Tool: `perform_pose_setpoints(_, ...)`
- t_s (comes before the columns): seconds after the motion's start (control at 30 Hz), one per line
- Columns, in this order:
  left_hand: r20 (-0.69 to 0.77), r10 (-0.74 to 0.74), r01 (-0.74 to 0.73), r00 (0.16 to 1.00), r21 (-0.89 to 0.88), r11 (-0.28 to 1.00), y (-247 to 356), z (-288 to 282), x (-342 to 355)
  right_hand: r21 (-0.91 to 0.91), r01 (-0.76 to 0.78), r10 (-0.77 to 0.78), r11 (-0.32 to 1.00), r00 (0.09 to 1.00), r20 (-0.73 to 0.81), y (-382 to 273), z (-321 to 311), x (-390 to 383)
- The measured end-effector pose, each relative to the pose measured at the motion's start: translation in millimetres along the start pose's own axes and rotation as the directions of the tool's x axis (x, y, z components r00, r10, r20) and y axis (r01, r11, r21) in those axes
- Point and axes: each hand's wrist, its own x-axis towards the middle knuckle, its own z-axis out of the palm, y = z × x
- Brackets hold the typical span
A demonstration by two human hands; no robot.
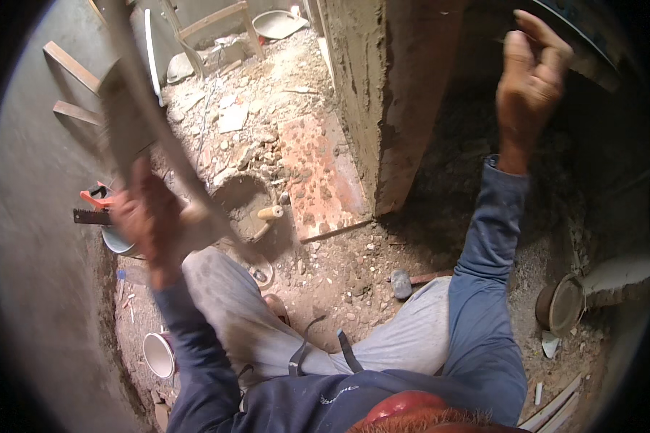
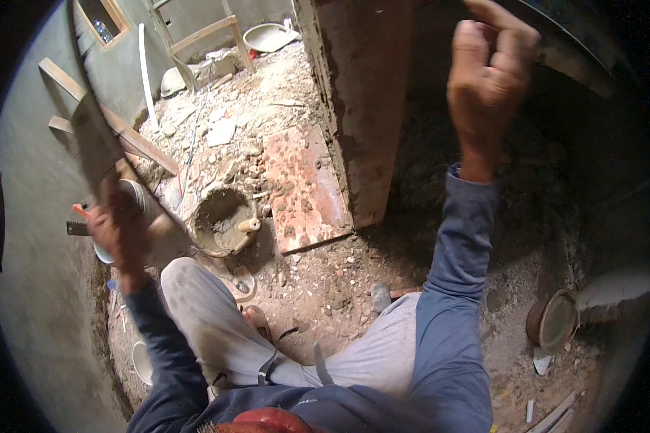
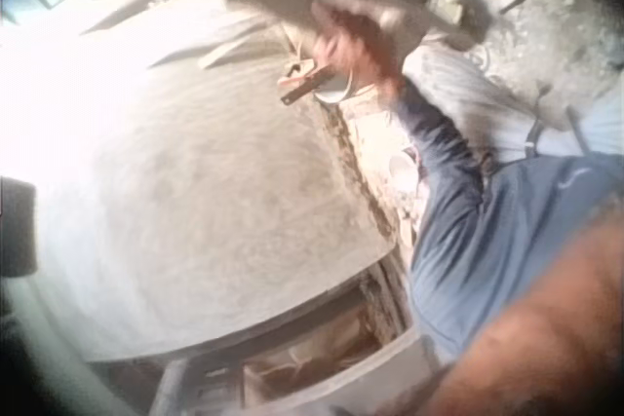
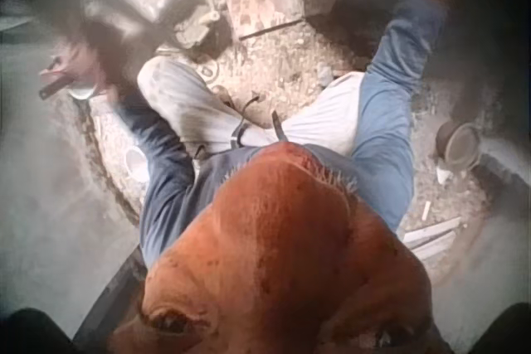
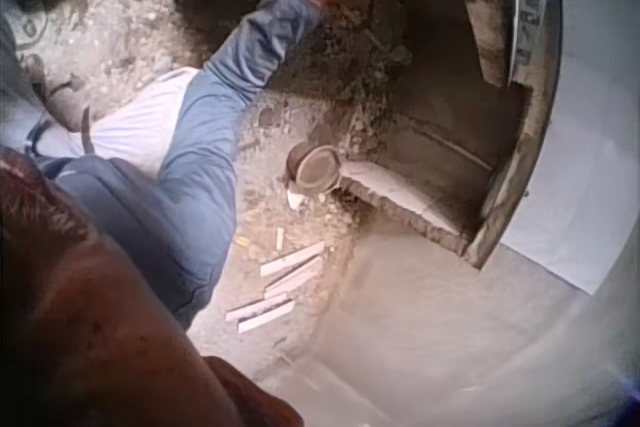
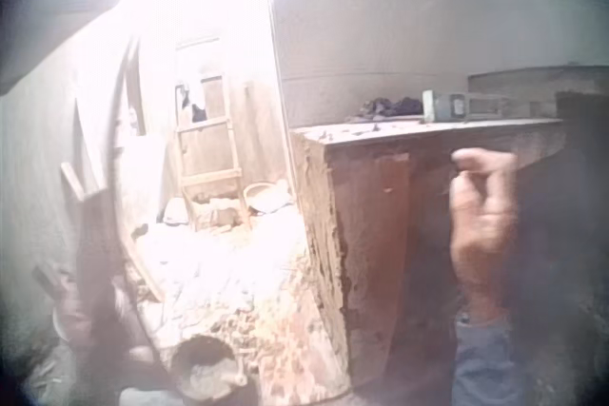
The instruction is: The person applies plaster to a corner of a wall using a trowel and a wooden board to level and smooth the surface.
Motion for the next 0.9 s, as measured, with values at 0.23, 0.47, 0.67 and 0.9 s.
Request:
perform_pose_setpoints(0.23, 0.199, -0.082, 0.165, 0.976, -0.444, 0.881, -67.1, 191.2, -45.2, -0.139, 0.201, -0.199, 0.97, 0.98, 0.027, 32.1, 38.5, -32.4)
perform_pose_setpoints(0.47, 0.265, -0.253, 0.361, 0.93, -0.545, 0.757, -81.2, 253.8, -89.7, -0.232, 0.236, -0.216, 0.944, 0.97, 0.109, 36.6, 39.8, -55.3)
perform_pose_setpoints(0.67, 0.218, -0.148, 0.246, 0.965, -0.538, 0.806, -77.6, 263.8, -75.8, -0.263, 0.256, -0.252, 0.93, 0.966, 0.05, 51.0, 56.5, -61.4)
perform_pose_setpoints(0.9, 0.22, -0.108, 0.177, 0.97, -0.325, 0.929, -44.7, 257.0, 2.7, -0.211, 0.236, -0.231, 0.949, 0.972, 0.048, 19.8, 27.8, -30.9)
